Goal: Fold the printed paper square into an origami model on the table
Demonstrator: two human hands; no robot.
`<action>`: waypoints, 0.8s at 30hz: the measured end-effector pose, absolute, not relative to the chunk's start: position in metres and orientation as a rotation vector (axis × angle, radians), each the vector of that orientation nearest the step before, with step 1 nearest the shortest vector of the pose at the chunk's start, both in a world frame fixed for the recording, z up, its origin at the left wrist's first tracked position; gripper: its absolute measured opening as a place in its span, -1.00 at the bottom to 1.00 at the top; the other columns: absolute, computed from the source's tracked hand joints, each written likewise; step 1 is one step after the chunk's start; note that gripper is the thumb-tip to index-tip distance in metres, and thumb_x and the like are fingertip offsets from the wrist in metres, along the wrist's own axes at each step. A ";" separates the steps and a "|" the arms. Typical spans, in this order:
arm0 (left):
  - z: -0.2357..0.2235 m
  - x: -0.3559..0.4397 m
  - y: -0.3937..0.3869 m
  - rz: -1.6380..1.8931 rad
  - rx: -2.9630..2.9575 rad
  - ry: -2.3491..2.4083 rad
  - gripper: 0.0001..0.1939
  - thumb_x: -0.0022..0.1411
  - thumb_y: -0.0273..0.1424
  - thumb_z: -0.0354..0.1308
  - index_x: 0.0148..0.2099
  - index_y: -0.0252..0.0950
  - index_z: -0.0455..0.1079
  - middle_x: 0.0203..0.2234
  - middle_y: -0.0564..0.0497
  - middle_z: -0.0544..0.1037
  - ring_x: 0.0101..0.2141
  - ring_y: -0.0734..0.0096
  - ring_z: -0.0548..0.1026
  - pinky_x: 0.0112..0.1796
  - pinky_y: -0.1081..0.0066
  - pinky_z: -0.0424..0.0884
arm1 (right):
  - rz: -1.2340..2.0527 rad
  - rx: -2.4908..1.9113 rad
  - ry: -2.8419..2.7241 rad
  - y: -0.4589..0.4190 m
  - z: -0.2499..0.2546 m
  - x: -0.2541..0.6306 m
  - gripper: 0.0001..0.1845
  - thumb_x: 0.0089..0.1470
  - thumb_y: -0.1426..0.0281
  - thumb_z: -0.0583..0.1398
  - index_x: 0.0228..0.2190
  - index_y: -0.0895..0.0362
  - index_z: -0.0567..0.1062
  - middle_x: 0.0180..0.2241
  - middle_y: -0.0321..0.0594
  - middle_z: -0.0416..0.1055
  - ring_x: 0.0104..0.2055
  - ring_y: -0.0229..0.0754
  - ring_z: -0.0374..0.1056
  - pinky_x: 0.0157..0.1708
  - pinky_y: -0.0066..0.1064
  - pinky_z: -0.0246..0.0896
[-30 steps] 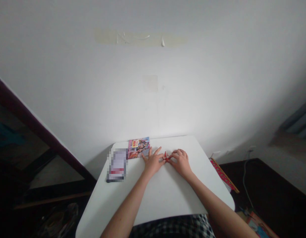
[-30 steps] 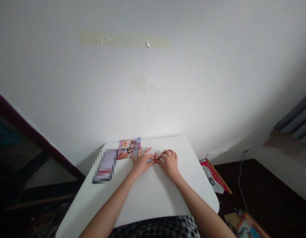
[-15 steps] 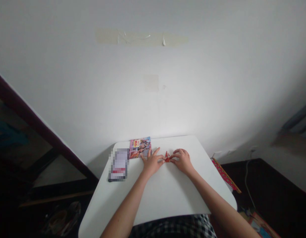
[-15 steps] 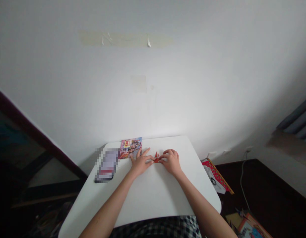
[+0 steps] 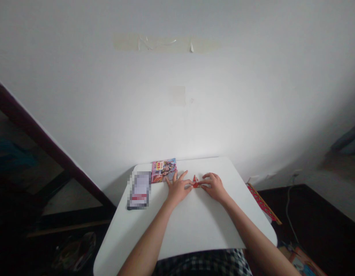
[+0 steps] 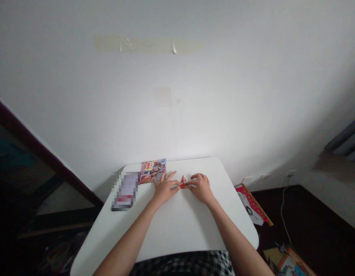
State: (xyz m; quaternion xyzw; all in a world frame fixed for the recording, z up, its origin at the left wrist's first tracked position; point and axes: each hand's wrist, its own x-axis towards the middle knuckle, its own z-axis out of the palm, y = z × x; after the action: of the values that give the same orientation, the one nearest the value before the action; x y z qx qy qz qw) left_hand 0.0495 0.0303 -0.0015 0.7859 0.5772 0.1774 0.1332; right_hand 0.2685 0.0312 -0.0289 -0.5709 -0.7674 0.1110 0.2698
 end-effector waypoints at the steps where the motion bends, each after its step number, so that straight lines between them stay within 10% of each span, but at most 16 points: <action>1: -0.002 0.050 0.031 0.530 2.282 1.675 -0.82 0.20 -0.22 0.22 -0.15 0.16 0.56 0.34 0.29 0.20 0.38 -0.19 -0.14 0.13 -0.58 -0.47 | 0.300 -1.544 -2.065 0.030 -0.029 0.268 -0.71 0.09 0.33 0.29 -0.16 -0.29 0.62 -0.02 -0.26 0.43 0.12 -0.01 0.22 0.16 -0.12 0.09; 24: -0.010 0.067 0.026 0.707 2.220 1.768 -0.89 0.15 -0.16 0.27 -0.26 0.02 0.57 0.23 0.18 0.39 0.33 -0.11 0.05 0.20 -0.49 -0.45 | 0.221 -1.581 -1.900 0.020 -0.025 0.251 -0.86 0.08 0.17 0.33 -0.29 -0.17 0.67 -0.10 -0.20 0.44 0.05 -0.03 0.24 0.11 -0.19 0.11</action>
State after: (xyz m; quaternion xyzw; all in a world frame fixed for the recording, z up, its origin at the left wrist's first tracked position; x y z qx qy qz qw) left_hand 0.0673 0.0259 -0.0102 0.7547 0.6008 0.2403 0.1082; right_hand 0.2514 0.0199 -0.0250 -0.6028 -0.7243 0.0843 0.3240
